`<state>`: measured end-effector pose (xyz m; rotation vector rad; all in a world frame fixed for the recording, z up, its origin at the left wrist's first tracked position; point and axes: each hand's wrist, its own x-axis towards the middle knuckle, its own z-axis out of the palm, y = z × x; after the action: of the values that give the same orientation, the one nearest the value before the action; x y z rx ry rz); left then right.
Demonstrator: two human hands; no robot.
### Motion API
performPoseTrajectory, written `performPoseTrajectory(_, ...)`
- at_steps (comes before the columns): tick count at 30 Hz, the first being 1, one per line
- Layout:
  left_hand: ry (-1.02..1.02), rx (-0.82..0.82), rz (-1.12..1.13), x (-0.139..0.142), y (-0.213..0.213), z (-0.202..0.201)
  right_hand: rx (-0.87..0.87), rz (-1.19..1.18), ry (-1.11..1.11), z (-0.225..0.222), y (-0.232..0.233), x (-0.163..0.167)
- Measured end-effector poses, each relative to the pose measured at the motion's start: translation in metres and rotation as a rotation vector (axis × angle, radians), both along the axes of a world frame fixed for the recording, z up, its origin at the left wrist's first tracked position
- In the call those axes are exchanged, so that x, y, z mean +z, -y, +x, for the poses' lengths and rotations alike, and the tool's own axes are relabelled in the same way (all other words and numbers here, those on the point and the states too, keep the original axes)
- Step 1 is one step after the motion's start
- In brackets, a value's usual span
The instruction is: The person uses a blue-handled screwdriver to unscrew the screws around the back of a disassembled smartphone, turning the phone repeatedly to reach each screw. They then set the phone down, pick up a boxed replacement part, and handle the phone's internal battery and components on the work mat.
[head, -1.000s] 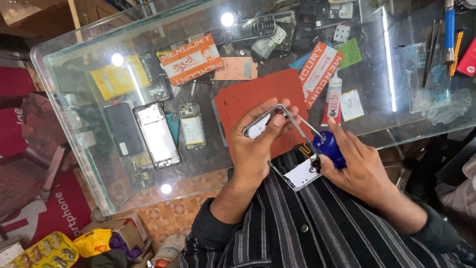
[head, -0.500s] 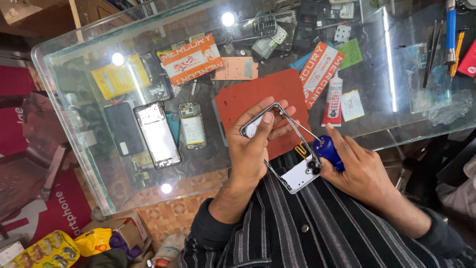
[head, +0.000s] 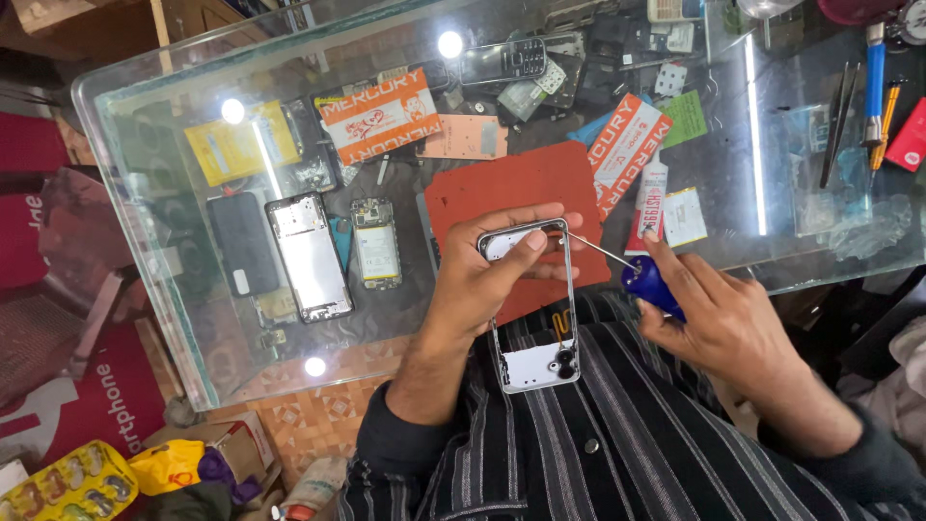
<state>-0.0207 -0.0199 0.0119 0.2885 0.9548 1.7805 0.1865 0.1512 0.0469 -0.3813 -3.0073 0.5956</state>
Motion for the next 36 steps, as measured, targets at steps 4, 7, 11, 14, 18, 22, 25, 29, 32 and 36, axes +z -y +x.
performPoseTrajectory(4, -0.004, 0.009, 0.039, -0.002, 0.001, 0.001, -0.016, 0.001, 0.012, 0.002, 0.000, 0.004)
performPoseTrajectory(7, 0.015, 0.018, 0.081, -0.005, 0.001, 0.003, -0.033, -0.022, 0.012, 0.003, 0.001, 0.003)
performPoseTrajectory(11, 0.033, 0.006, 0.091, -0.006, 0.003, 0.005, -0.044, -0.048, -0.021, 0.004, 0.004, 0.002)
performPoseTrajectory(14, 0.028, -0.020, 0.084, -0.006, 0.003, 0.005, -0.031, -0.044, -0.018, 0.005, 0.002, 0.003)
performPoseTrajectory(18, 0.020, -0.075, 0.072, -0.004, -0.001, 0.004, -0.012, 0.016, 0.050, 0.005, -0.005, 0.005)
performPoseTrajectory(22, 0.021, -0.136, 0.039, 0.000, -0.002, -0.002, 0.065, 0.076, 0.050, 0.005, -0.018, 0.010)
performPoseTrajectory(25, 0.012, -0.182, 0.030, 0.003, -0.003, -0.009, 0.084, 0.091, 0.025, 0.004, -0.021, 0.011)
performPoseTrajectory(29, -0.062, -0.284, 0.027, 0.004, -0.005, -0.020, 0.064, 0.116, 0.047, 0.002, -0.021, 0.009)
performPoseTrajectory(32, -0.124, -0.359, -0.018, 0.004, -0.004, -0.021, 0.041, 0.120, 0.060, 0.005, -0.025, 0.011)
performPoseTrajectory(36, -0.087, -0.401, -0.068, 0.002, -0.005, -0.016, 0.113, 0.090, 0.037, 0.008, -0.024, 0.010)
